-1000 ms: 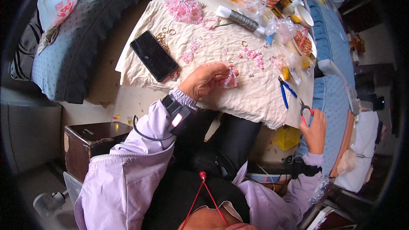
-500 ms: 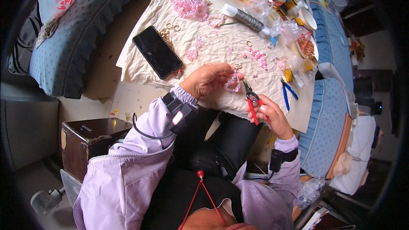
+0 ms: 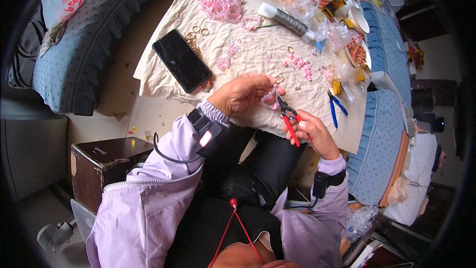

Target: The person assembles a beaded keychain by threading pink and clear beads onto a wire, then uses pliers to close a jump ring and attach a key ring. They repeat the process to add more beads and secure the assembly.

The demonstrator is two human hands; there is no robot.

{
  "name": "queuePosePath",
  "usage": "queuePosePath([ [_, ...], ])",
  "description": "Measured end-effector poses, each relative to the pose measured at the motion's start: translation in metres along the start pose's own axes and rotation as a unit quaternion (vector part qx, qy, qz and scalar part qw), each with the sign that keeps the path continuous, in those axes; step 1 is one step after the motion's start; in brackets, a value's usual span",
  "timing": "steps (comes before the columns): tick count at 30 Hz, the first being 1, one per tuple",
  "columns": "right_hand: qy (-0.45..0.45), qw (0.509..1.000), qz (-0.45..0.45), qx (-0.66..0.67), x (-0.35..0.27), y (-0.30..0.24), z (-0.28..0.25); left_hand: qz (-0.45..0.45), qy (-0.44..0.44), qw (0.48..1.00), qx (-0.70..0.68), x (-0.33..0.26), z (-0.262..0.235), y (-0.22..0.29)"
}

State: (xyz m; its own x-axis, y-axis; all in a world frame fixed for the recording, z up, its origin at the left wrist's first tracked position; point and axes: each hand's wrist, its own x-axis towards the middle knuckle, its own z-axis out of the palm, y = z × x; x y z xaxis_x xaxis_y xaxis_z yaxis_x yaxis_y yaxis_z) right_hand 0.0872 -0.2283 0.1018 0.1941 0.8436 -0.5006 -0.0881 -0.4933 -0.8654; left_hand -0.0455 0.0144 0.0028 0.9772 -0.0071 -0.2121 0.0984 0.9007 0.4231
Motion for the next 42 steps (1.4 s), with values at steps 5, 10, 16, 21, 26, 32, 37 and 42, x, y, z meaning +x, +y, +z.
queuePosePath([
  [5,0.008,0.999,0.002,0.032,0.001,0.003,0.002,-0.006,0.008,1.000,0.020,-0.002,0.001,-0.001],
  [10,0.014,0.999,-0.007,0.049,0.003,0.006,0.005,-0.004,-0.002,0.999,0.034,-0.003,0.001,-0.002],
  [16,0.033,0.998,-0.015,0.055,0.002,0.007,0.005,-0.016,-0.035,0.999,-0.015,-0.003,0.002,0.002],
  [21,0.040,0.999,0.000,0.012,-0.002,0.003,0.003,-0.003,-0.014,1.000,-0.010,-0.002,0.007,0.002],
  [26,0.048,0.999,-0.018,0.002,-0.005,0.000,0.005,0.027,0.040,0.999,-0.005,-0.006,0.014,-0.001],
  [32,0.060,0.998,-0.012,-0.018,-0.011,-0.007,0.003,0.057,0.052,0.997,-0.013,-0.007,0.012,-0.002],
  [37,0.069,0.997,-0.005,-0.020,-0.014,-0.008,0.002,0.079,0.045,0.996,0.024,-0.006,0.006,-0.004],
  [42,0.092,0.995,0.000,-0.041,-0.018,-0.010,-0.002,0.083,0.028,0.992,0.087,-0.009,0.002,0.000],
])
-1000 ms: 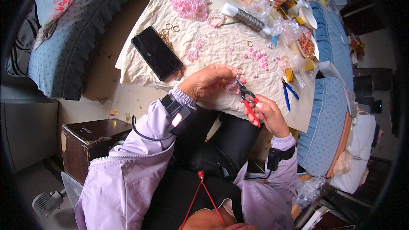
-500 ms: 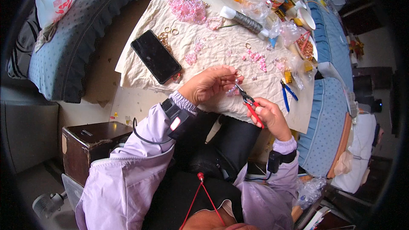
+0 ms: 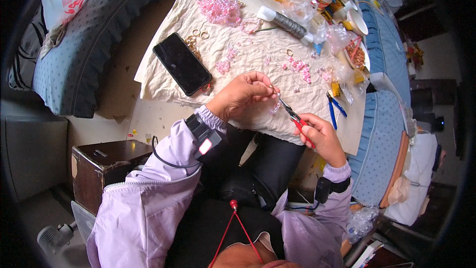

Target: The person assembles a beaded keychain by threading pink and clear beads onto a wire, then uses pliers to close a jump ring and attach a key ring. They repeat the process to add more beads and secure the assembly.

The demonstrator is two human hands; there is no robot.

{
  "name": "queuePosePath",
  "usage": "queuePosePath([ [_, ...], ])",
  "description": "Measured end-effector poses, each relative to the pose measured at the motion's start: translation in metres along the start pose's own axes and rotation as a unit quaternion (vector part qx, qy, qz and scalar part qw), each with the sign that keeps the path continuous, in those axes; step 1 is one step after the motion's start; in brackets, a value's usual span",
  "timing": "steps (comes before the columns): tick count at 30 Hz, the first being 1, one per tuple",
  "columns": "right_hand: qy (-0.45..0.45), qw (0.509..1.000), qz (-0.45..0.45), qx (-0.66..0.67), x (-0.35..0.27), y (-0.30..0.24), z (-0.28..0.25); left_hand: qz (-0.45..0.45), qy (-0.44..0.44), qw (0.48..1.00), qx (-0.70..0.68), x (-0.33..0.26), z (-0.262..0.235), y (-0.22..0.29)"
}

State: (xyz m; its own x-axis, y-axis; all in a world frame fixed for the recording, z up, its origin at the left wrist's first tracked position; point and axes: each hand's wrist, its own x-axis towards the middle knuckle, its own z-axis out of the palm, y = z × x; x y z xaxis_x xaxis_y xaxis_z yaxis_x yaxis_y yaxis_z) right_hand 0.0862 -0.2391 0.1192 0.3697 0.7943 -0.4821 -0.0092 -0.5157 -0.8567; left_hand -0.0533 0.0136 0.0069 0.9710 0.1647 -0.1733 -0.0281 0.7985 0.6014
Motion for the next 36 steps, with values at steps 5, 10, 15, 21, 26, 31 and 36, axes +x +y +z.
queuePosePath([
  [5,0.073,0.986,-0.068,-0.136,-0.003,-0.001,0.009,0.020,-0.008,1.000,0.018,-0.002,-0.001,-0.003],
  [10,0.121,0.939,-0.145,-0.286,-0.008,-0.011,0.016,0.066,-0.021,0.997,0.042,-0.003,-0.001,-0.008],
  [15,0.132,0.910,-0.183,-0.347,-0.013,-0.020,0.020,0.083,-0.013,0.995,0.054,-0.005,0.000,-0.009],
  [21,0.131,0.899,-0.200,-0.368,-0.015,-0.022,0.020,0.080,-0.045,0.992,0.088,-0.011,0.002,-0.006],
  [26,0.119,0.884,-0.230,-0.389,-0.017,-0.024,0.017,0.024,-0.076,0.991,0.106,-0.016,0.006,0.002],
  [31,0.112,0.880,-0.214,-0.409,-0.023,-0.030,0.016,0.005,-0.098,0.984,0.152,-0.015,0.009,0.009],
  [36,0.117,0.875,-0.212,-0.419,-0.026,-0.030,0.014,-0.006,-0.091,0.975,0.202,-0.015,0.013,0.013],
])
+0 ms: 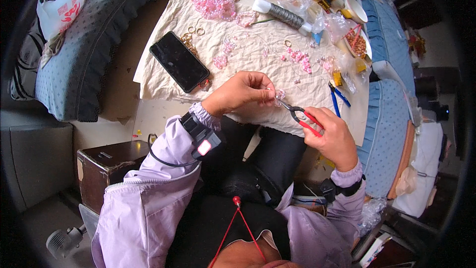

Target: The person assembles a beaded keychain by threading pink and clear beads onto a wire, then uses pliers to close a jump ring and attach a key ring. They repeat the process to add more beads and secure the assembly.

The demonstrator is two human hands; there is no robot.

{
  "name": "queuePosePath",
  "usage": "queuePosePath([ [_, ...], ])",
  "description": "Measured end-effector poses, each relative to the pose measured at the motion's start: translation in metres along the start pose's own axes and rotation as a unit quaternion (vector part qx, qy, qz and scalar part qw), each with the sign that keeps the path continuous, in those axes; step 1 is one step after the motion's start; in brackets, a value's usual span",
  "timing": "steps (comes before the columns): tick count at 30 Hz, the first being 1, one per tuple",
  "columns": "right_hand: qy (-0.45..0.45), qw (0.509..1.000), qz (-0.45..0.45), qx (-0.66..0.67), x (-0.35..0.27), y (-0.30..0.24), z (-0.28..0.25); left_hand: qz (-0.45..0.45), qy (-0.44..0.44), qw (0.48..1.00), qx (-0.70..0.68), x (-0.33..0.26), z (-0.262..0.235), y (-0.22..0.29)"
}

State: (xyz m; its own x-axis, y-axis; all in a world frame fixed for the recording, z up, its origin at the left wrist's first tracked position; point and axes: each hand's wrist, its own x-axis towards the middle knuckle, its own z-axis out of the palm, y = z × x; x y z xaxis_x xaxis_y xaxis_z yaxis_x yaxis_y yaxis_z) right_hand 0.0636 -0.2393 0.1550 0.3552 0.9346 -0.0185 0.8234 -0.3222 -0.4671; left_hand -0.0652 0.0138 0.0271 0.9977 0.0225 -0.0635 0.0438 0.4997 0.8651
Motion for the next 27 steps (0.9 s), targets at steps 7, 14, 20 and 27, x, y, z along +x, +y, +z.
queuePosePath([
  [7,0.024,0.998,-0.008,0.058,0.002,0.007,0.011,-0.014,0.189,0.982,-0.025,0.003,0.023,-0.014],
  [14,0.015,0.995,0.038,0.090,-0.005,0.010,0.014,0.000,0.199,0.975,-0.096,0.001,0.032,-0.024],
  [20,0.024,0.996,0.035,0.082,-0.008,0.013,0.010,-0.013,0.148,0.989,-0.024,-0.005,0.028,-0.010],
  [27,0.000,0.995,0.043,0.088,-0.007,0.013,0.006,-0.037,0.106,0.994,-0.013,-0.009,0.025,-0.004],
])
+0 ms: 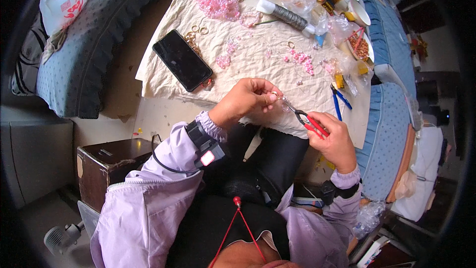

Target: The person assembles a beaded keychain by threading pink and clear beads onto a wire, then uses pliers to close a jump ring and attach a key ring. They repeat the process to add more beads and secure the assembly.

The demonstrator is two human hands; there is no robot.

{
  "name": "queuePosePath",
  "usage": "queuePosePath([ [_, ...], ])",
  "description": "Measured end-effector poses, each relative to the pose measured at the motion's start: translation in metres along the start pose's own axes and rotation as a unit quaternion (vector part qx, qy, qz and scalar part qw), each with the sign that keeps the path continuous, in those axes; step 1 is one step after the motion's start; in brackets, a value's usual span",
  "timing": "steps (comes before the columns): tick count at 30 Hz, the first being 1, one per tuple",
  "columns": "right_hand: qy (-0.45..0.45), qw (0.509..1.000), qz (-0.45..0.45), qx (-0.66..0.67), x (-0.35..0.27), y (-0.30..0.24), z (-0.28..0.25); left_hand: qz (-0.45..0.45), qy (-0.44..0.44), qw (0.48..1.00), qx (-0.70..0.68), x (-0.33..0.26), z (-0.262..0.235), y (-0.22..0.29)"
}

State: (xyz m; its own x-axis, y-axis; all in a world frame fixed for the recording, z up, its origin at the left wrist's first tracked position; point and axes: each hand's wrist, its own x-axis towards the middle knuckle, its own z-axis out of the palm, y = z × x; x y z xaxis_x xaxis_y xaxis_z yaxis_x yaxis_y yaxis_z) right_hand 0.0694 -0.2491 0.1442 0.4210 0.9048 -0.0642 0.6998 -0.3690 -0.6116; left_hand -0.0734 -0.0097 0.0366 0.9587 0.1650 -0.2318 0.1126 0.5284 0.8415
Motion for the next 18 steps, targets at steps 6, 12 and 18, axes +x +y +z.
queuePosePath([
  [6,0.010,1.000,0.005,0.005,0.0012,0.0033,0.0026,-0.005,-0.015,1.000,-0.012,0.0007,-0.0066,-0.0053],
  [12,0.012,1.000,0.006,0.010,0.0015,0.0053,0.0042,0.013,-0.023,1.000,-0.006,0.0006,-0.0097,-0.0089],
  [18,0.008,1.000,0.008,0.019,0.0025,0.0058,0.0053,0.017,-0.026,0.999,-0.026,-0.0004,-0.0080,-0.0077],
])
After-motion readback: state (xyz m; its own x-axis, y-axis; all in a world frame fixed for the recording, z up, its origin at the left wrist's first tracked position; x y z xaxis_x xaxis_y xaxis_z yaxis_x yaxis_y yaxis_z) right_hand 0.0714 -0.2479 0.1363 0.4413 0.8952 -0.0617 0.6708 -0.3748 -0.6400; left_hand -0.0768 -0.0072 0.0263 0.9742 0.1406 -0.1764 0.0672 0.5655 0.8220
